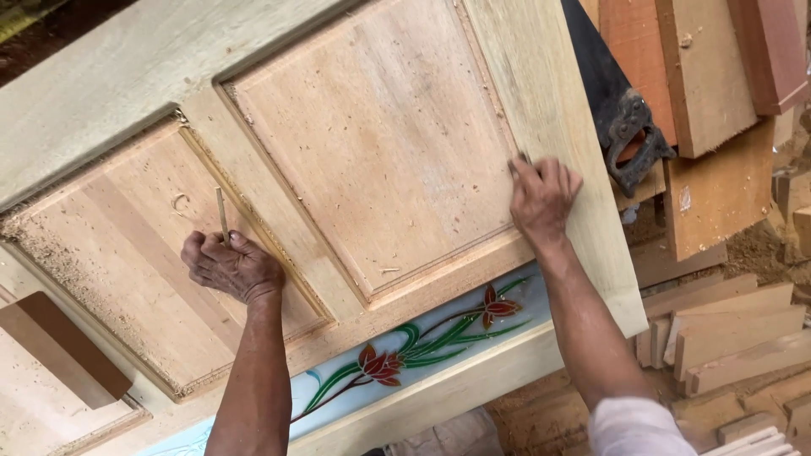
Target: Tapping decorative trim into place with a hammer and then sanding the wooden door panels to smooth the surface.
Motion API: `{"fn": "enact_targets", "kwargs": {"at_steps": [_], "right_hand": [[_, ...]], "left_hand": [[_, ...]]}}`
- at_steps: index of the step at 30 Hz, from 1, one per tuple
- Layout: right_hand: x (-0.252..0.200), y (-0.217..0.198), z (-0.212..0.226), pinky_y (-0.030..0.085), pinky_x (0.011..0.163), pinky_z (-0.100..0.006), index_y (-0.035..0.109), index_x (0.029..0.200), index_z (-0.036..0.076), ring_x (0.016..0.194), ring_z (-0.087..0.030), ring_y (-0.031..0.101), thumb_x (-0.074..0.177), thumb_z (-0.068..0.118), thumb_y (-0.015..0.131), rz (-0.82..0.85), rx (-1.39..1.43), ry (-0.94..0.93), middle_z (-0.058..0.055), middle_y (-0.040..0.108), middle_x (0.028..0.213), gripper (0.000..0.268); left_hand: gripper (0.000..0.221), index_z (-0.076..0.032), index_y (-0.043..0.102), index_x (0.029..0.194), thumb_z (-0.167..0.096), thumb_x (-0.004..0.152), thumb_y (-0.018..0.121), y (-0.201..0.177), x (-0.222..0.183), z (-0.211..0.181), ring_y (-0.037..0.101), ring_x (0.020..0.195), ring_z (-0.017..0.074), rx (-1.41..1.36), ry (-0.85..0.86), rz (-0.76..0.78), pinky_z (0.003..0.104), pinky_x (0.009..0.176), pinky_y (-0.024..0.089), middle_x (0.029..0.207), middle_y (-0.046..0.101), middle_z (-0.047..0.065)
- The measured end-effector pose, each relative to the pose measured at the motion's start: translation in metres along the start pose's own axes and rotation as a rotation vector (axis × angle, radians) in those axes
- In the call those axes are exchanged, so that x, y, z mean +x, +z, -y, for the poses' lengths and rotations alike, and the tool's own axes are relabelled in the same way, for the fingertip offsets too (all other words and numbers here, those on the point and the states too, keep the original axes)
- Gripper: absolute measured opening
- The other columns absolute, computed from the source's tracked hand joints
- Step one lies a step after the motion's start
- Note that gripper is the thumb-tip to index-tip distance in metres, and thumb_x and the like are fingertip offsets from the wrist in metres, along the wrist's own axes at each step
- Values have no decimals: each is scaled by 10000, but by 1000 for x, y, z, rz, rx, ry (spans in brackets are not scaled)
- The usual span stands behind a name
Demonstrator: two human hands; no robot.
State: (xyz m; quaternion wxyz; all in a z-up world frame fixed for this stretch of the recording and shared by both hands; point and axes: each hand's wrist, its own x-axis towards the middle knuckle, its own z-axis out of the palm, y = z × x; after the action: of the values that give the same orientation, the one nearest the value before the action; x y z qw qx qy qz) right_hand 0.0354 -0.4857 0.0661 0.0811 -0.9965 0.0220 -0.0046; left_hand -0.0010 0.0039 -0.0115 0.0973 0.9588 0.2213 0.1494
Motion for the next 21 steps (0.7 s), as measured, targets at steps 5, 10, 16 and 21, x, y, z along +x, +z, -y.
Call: {"fn": "enact_targets", "kwargs": {"at_steps": [5,10,16,21], "right_hand": [[120,16,37,365,800,-363,731,1130,224,805,-195,476,1032,187,707,-105,9,-101,-16,502,925,108],[75,-3,22,342,835,-358,707,1187,200,810,-178,480,1074,236,656,-15,5,-103,-14,522,964,129],[21,0,7,315,859,-356,732,1176,174,800,-179,491,1070,224,653,-6,25,-18,-13,576,943,142],[109,16,35,304,841,-349,721,1120,194,799,-170,473,1054,200,670,-87,26,-114,5,542,923,84]], "left_hand": [[176,-60,470,1040,-119,908,570,-44,19,-48,468,1219,358,-96,-16,29,502,1014,304,1260,507,133],[167,-52,489,1041,-116,911,573,-40,20,-46,479,1221,364,-94,-2,10,502,997,312,1268,520,144],[154,-50,497,1033,-111,915,574,-43,18,-45,484,1236,370,-104,-3,16,499,1000,316,1279,524,149],[180,-44,496,1050,-106,905,584,-40,17,-40,483,1238,383,-110,-18,28,521,993,318,1292,518,164]]}}
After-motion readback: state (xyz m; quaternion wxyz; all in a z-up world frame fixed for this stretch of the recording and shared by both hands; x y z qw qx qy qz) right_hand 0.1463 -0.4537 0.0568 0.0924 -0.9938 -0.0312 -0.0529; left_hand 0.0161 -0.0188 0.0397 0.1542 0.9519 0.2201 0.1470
